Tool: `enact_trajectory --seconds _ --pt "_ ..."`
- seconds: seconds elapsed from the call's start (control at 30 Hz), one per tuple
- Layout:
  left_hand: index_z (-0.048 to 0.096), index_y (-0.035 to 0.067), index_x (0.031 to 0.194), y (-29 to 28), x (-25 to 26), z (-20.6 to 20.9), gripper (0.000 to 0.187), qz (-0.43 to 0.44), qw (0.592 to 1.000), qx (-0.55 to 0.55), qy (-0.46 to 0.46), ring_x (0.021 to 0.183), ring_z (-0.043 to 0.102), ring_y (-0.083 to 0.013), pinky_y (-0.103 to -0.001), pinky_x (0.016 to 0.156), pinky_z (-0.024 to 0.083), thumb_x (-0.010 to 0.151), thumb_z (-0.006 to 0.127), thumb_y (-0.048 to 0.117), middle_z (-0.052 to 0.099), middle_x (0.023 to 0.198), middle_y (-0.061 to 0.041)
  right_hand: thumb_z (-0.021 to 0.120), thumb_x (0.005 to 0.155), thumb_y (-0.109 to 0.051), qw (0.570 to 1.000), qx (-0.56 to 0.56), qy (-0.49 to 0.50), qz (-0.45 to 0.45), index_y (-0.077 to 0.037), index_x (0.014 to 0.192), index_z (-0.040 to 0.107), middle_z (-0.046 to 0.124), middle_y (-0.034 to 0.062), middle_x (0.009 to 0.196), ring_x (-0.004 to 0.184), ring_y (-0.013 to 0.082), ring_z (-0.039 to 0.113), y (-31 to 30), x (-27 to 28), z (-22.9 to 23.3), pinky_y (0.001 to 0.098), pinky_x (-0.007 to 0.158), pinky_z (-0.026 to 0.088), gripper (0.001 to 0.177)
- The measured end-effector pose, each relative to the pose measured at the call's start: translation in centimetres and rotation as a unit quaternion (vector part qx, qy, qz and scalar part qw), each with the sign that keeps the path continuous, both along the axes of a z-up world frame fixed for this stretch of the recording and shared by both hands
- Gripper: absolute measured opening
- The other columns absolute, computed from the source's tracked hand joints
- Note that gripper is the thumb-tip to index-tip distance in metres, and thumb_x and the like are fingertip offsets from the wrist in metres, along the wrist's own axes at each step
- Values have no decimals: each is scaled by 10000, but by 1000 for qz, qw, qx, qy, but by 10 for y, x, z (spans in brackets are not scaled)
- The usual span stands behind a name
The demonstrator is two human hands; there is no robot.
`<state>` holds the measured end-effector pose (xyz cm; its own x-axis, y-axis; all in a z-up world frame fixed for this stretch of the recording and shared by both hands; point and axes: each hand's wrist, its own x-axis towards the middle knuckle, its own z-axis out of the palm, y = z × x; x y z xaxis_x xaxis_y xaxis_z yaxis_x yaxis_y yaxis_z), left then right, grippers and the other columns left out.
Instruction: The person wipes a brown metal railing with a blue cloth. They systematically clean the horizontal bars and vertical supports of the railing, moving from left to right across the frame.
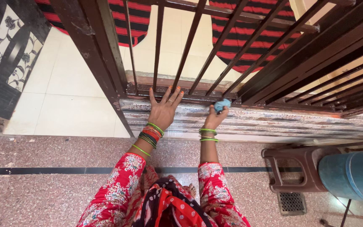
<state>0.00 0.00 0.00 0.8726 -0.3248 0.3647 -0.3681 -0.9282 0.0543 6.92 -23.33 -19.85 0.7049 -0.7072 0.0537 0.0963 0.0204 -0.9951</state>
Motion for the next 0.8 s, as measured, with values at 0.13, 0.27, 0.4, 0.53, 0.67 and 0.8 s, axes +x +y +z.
enact_trajectory --seconds 0.13,0.27,0.4,0.53,0.67,0.8 --pt "425 202 1546 2 -1 4 660 3 1000 14 16 1491 406 -213 -812 1129 83 918 509 18 365 1658 23 809 841 -45 997 -48 -25 53 -92 1379 460 524 81 1289 1128 201 555 47 -12 3 336 987 477 643" --pt "420 209 1544 2 1 3 616 -6 1000 -14 14 1478 401 -225 -824 1121 76 946 524 105 357 1642 20 798 873 -68 983 -41 50 169 -84 1334 534 596 41 1141 1013 173 582 98 -28 11 321 914 502 532" --pt "401 236 1573 3 2 -3 630 4 1000 25 9 1495 373 -199 -809 1123 65 965 531 140 331 1666 53 664 905 -16 949 7 -38 314 -75 1310 573 612 15 1104 951 103 572 131 -31 21 252 835 511 419" --pt "398 259 1548 8 2 1 657 -8 999 31 36 1513 315 -175 -792 1144 56 927 556 116 312 1653 76 663 910 -9 942 -33 -30 334 -51 1212 614 613 11 970 814 86 542 123 -27 36 246 724 489 309" --pt "495 238 1482 17 -4 5 643 -21 995 87 45 1520 303 -168 -727 1167 63 871 593 62 333 1656 78 731 944 -95 964 -5 22 263 -72 1203 642 606 23 886 770 95 564 89 -20 41 254 678 498 275" --pt "617 222 1379 34 -9 -13 514 -53 998 21 19 1536 321 -150 -640 1243 62 893 620 55 396 1624 70 745 939 -106 982 -54 55 171 -79 1159 682 606 22 916 795 121 544 38 -8 31 277 679 504 230"
